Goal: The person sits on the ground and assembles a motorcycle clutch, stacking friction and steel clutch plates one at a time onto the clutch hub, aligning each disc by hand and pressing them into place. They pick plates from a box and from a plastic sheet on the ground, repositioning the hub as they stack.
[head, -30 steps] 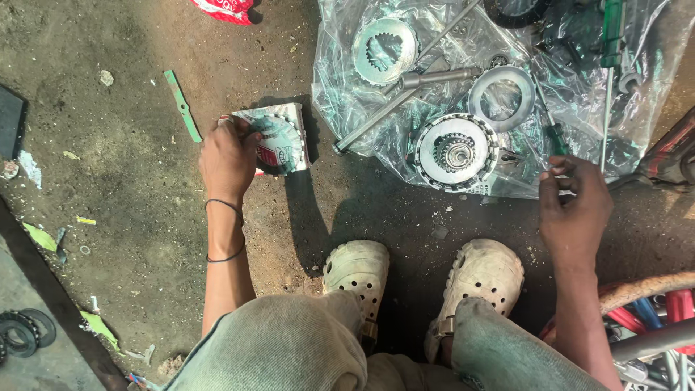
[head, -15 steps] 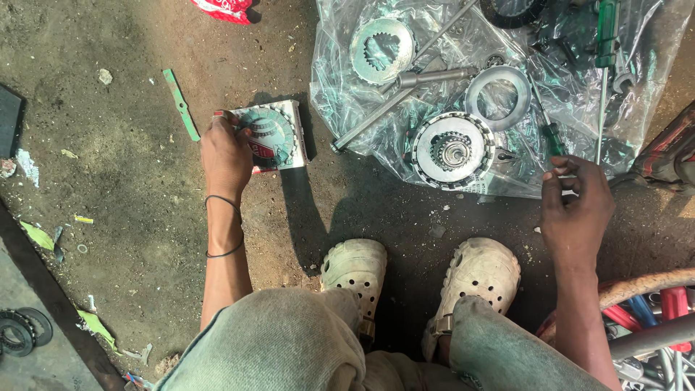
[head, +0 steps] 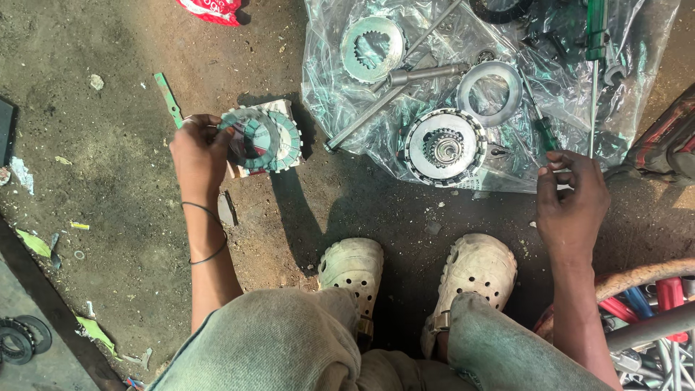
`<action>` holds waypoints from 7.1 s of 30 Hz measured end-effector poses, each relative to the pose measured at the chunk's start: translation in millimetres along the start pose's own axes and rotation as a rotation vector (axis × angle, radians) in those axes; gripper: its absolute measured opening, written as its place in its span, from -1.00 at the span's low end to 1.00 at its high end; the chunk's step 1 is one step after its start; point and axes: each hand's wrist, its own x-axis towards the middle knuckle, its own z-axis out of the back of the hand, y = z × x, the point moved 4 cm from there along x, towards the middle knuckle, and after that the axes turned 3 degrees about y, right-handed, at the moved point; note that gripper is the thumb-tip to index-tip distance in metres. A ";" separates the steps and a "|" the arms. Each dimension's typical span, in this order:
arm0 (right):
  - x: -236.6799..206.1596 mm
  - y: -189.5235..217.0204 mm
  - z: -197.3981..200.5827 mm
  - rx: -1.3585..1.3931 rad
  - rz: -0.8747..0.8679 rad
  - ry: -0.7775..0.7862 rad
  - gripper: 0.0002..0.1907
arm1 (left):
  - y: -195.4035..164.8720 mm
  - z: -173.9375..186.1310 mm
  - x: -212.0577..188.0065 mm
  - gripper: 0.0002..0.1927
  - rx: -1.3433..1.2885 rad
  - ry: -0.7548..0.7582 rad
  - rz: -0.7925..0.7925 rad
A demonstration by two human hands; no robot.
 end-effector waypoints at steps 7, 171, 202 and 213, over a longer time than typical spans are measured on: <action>-2.3 2.1 2.7 0.014 0.021 -0.011 -0.86 | -23.0 22.1 -3.2 -0.84 -0.535 0.177 0.128; -4.6 0.2 -12.6 0.160 -0.246 0.201 -0.77 | -147.3 -165.6 5.0 -0.61 0.893 -0.051 -1.202; 8.1 51.2 -2.5 0.371 -0.077 0.186 -0.79 | -181.2 -136.1 -66.7 -0.71 -1.193 0.889 0.063; 8.1 75.8 -24.1 1.050 -0.194 0.400 -0.65 | -181.7 -170.0 -122.5 -0.71 -1.393 1.011 0.332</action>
